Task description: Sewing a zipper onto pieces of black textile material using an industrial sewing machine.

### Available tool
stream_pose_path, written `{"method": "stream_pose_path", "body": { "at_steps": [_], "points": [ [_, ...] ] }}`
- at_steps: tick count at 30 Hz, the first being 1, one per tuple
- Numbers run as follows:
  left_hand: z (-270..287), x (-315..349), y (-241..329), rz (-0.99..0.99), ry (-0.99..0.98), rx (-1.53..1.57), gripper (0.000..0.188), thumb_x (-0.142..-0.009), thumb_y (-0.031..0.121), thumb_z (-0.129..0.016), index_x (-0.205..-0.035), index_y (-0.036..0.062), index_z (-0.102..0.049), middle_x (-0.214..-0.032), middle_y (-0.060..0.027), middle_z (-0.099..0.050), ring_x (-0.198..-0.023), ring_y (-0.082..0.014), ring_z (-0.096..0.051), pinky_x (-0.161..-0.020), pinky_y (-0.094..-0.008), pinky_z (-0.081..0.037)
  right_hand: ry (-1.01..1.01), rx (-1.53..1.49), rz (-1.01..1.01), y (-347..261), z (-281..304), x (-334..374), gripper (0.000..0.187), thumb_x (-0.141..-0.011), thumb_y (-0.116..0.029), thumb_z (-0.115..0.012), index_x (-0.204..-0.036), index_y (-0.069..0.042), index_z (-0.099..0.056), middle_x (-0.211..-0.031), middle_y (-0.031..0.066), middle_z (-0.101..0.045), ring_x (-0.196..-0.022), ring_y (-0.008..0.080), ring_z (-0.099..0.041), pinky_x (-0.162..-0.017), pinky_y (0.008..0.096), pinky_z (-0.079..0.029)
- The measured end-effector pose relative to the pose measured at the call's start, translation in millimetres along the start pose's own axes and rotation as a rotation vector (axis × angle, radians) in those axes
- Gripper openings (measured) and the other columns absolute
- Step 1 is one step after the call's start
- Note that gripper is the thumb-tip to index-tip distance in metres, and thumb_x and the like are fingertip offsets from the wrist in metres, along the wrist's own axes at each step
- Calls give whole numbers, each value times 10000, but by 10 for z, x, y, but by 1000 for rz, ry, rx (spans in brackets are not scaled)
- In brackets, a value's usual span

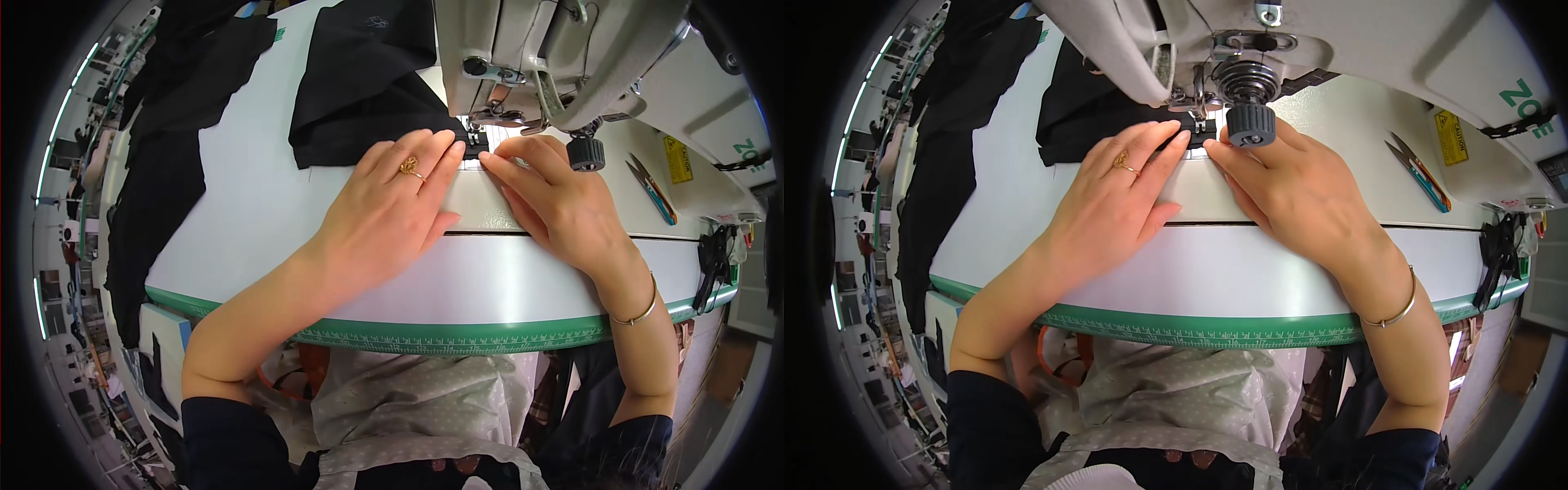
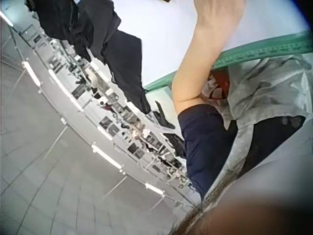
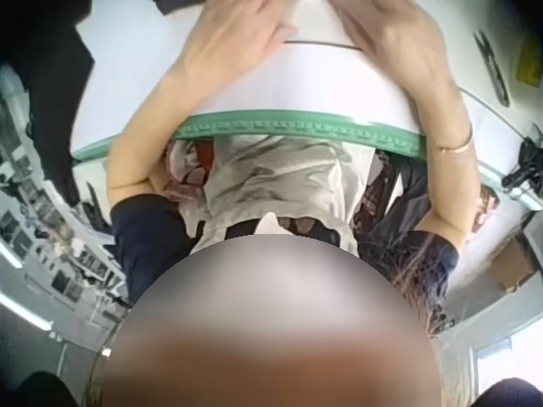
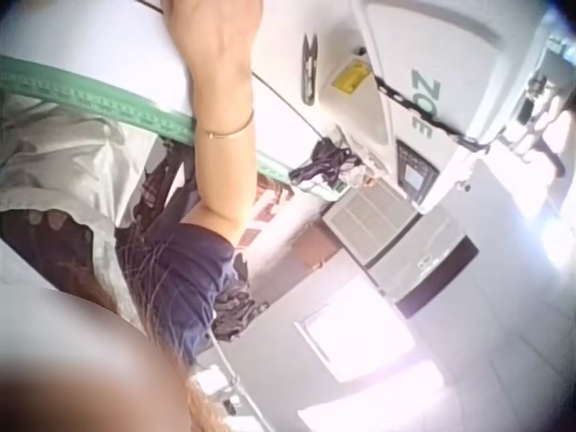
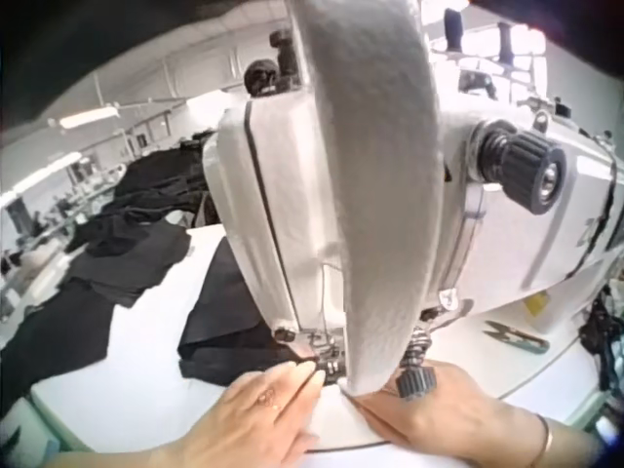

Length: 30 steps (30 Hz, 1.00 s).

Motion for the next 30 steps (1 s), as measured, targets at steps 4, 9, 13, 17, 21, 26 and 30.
{"method": "stream_pose_path", "body": {
  "at_steps": [4, 9, 13, 17, 21, 26, 30],
  "points": [
    [-19, 30, -19, 2, -7, 32, 614, -850, 145, -704, -1409, 8, -490, -1439, -152, -469, -1321, -319, -471, -1104, -421, -394, -3, 21, 19, -25, -8, -25, 391, -798, -38, -710, -1185, -89, -683, -1110, 19, -622, -984, 222, -653, -594, 315, -552],
    [-13, 26, -25, -4, -3, 6, 573, -868, 143, -690, -1398, 17, -511, -1435, -155, -493, -1313, -310, -493, -1094, -417, -410, 5, 52, 33, -37, 5, -39, 341, -776, -55, -739, -1117, -55, -716, -1052, 60, -659, -958, 250, -654, -755, 347, -578],
    [-26, 23, 7, 10, 36, -14, 534, -878, 153, -688, -1374, 24, -536, -1395, -148, -541, -1284, -303, -528, -1078, -416, -424, 21, 76, 38, -55, 25, -57, 333, -779, -64, -738, -1111, -63, -719, -1102, 45, -676, -969, 238, -660, -770, 337, -579],
    [-17, 17, 49, 8, 72, -62, 503, -882, 167, -695, -1346, 27, -560, -1360, -138, -573, -1256, -288, -555, -1048, -398, -452, 2, 77, 37, -28, 11, -36, 355, -782, -55, -727, -1135, -82, -715, -1179, 26, -684, -1032, 232, -661, -764, 322, -581],
    [-46, 12, 42, 16, 105, -112, 487, -873, 177, -708, -1320, 30, -582, -1346, -128, -584, -1241, -269, -569, -1033, -372, -470, -23, 74, 34, -42, 8, -65, 367, -789, -34, -715, -1154, -78, -711, -1192, 31, -691, -1093, 241, -655, -797, 326, -581],
    [-67, -11, 55, 12, 149, -131, 476, -853, 193, -733, -1281, 26, -609, -1313, -108, -610, -1208, -248, -596, -1032, -351, -488, 4, 124, 60, -74, 33, -69, 366, -750, -55, -717, -1116, -59, -700, -1178, 9, -675, -1034, 213, -674, -802, 337, -564],
    [-68, -9, 46, 20, 144, -129, 476, -851, 202, -737, -1274, 24, -611, -1306, -107, -615, -1210, -247, -596, -1034, -351, -488, -29, 127, 56, -92, 36, -102, 330, -808, -17, -700, -1135, -65, -704, -1188, 35, -689, -1090, 240, -657, -750, 317, -582]
  ]
}}
Point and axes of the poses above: each hand's wrist, its own x-axis away from the middle knuckle, its own z-axis out of the back of the hand, y = z × x, the point moved 5 cm from there along -x, towards the middle knuckle
